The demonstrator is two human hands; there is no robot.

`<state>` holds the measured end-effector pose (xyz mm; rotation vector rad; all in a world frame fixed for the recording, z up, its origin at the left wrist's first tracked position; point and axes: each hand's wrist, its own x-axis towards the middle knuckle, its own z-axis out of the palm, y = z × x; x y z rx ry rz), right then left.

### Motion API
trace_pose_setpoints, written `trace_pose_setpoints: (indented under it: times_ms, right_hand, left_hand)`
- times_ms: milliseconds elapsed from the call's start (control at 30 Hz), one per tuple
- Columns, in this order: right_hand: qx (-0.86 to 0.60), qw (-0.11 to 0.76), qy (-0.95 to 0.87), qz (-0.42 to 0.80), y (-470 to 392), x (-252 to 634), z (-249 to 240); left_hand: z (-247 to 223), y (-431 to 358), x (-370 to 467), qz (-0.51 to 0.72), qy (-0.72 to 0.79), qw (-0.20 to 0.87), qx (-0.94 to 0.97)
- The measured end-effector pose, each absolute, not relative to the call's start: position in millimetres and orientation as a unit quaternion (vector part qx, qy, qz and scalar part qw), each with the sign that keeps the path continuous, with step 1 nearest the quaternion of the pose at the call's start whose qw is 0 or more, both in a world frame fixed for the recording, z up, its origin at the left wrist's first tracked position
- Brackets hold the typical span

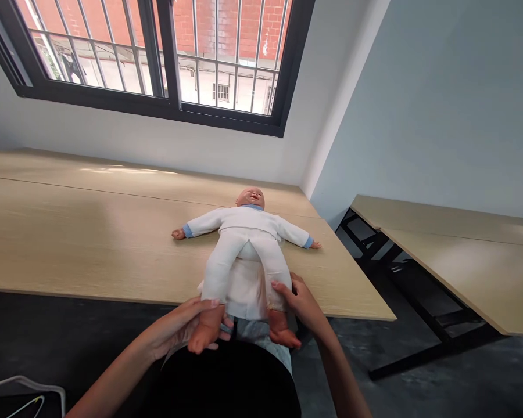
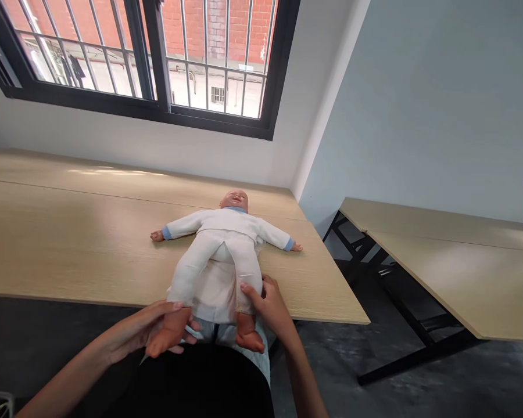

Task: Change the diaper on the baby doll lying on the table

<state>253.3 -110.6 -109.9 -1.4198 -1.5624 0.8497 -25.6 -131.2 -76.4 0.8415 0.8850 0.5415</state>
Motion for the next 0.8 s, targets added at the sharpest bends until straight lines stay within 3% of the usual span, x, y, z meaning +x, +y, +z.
trace_pose_setpoints:
  times_ms: [267, 400, 467, 567, 667, 800]
  right_hand:
    - [-0.617, 0.344, -0.65, 0.279, -107, 283, -88]
    - [-0.669, 0.325, -0.667, 0.044, -124, 251, -82]
    - [-0.624, 0.309, -0.717, -0.039, -136, 222, -84]
    - [-0.516, 0.259, -0.815, -0.046, -147, 182, -92]
    - [-0.501, 0.225, -0.835, -0.036, -144, 161, -104]
    - [-0.508, 0.21, -0.834, -0.031, -133, 156, -113]
  left_hand:
    - [-60, -127, -55, 0.255, 0.492, 0.692, 0.462]
    - [-61, -124, -53, 0.234, 0.501, 0.656, 0.514]
    - [-60, -121, -50, 0.232, 0.491, 0.626, 0.559]
    - [-55, -108, -46, 0.198, 0.507, 0.574, 0.612]
    - [-50, -86, -43, 0.15, 0.528, 0.547, 0.631]
    - [-46, -57, -30, 0.287, 0.513, 0.521, 0.619]
